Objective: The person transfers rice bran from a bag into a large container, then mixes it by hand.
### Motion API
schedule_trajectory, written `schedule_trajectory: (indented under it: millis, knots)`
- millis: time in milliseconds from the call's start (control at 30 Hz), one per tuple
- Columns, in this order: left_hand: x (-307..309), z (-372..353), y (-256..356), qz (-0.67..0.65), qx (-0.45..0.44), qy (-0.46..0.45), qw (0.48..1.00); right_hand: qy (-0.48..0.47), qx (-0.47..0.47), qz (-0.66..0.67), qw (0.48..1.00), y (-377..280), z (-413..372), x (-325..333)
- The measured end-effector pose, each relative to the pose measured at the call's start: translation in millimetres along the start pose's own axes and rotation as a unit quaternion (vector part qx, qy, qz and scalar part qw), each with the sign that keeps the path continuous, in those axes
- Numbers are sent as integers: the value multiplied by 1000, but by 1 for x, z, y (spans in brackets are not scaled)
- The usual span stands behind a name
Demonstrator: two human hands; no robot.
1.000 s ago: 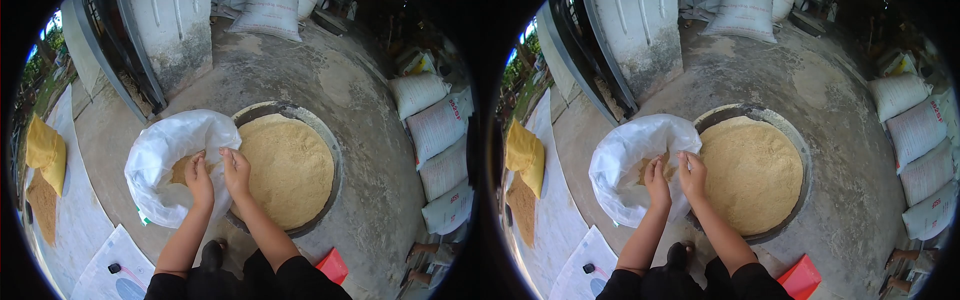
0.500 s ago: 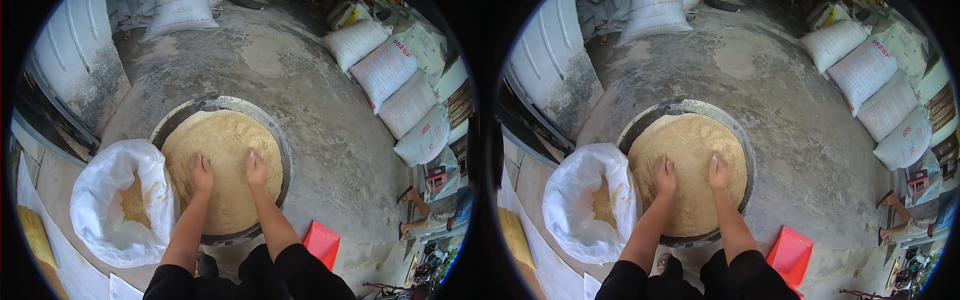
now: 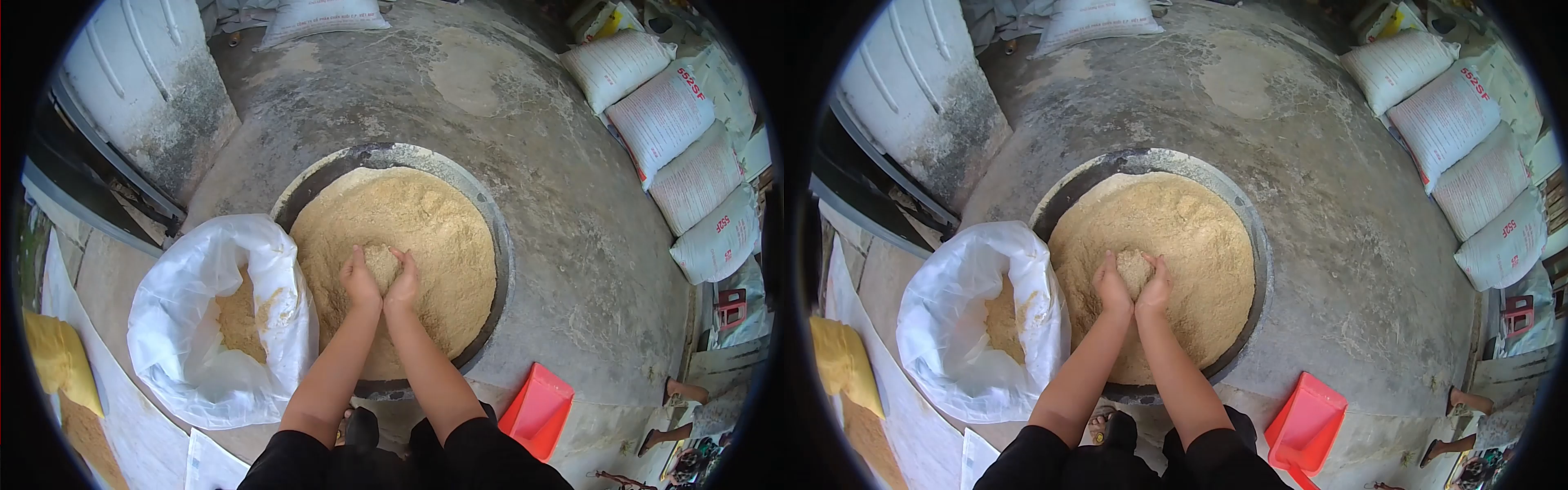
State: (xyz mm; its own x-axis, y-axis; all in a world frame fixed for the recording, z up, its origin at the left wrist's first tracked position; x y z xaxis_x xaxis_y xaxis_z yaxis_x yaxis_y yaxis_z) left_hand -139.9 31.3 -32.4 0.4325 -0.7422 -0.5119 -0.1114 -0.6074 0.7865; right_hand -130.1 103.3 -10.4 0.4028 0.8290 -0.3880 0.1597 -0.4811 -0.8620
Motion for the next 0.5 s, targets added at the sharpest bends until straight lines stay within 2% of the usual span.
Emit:
schedule_trajectory:
  millis: [33, 100, 167, 233, 300, 433, 500]
  knots:
    - [-6, -5, 15, -29, -8, -20, 999, -15, -10, -3, 1000, -2, -2, -6]
    - [-15, -13, 48, -68, -35, 34, 996, -31, 20, 70, 997, -8, -3, -22]
    - [-11, -17, 74, -69, -59, -11, 996, -63, -2, 116, 991, -26, -18, -50]
    - [-4, -27, 104, -81, -82, 3, 993, -88, -26, 165, 982, -37, -40, -79]
    - [4, -38, 138, -90, -103, 7, 991, -110, -3, 123, 986, -46, -58, -101]
    - [49, -54, 178, -109, -142, 25, 983, -186, -22, 87, 979, -29, -96, -142]
    - [84, -59, 187, -74, -179, 63, 979, -262, 18, -41, 964, -6, -110, -159]
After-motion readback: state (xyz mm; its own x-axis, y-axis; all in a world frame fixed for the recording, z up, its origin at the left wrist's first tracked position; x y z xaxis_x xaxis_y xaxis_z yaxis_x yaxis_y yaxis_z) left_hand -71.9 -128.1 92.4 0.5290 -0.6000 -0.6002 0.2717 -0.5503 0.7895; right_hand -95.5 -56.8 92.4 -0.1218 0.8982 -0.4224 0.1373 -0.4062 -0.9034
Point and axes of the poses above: each hand's wrist, its own z-axis towards the middle knuckle, its own x-axis out of the back of the hand, y = z × x, the point moved 3 cm from there along z, towards the middle knuckle, and after that the axes turned 15 degrees about -y, right-handed, at the moved point
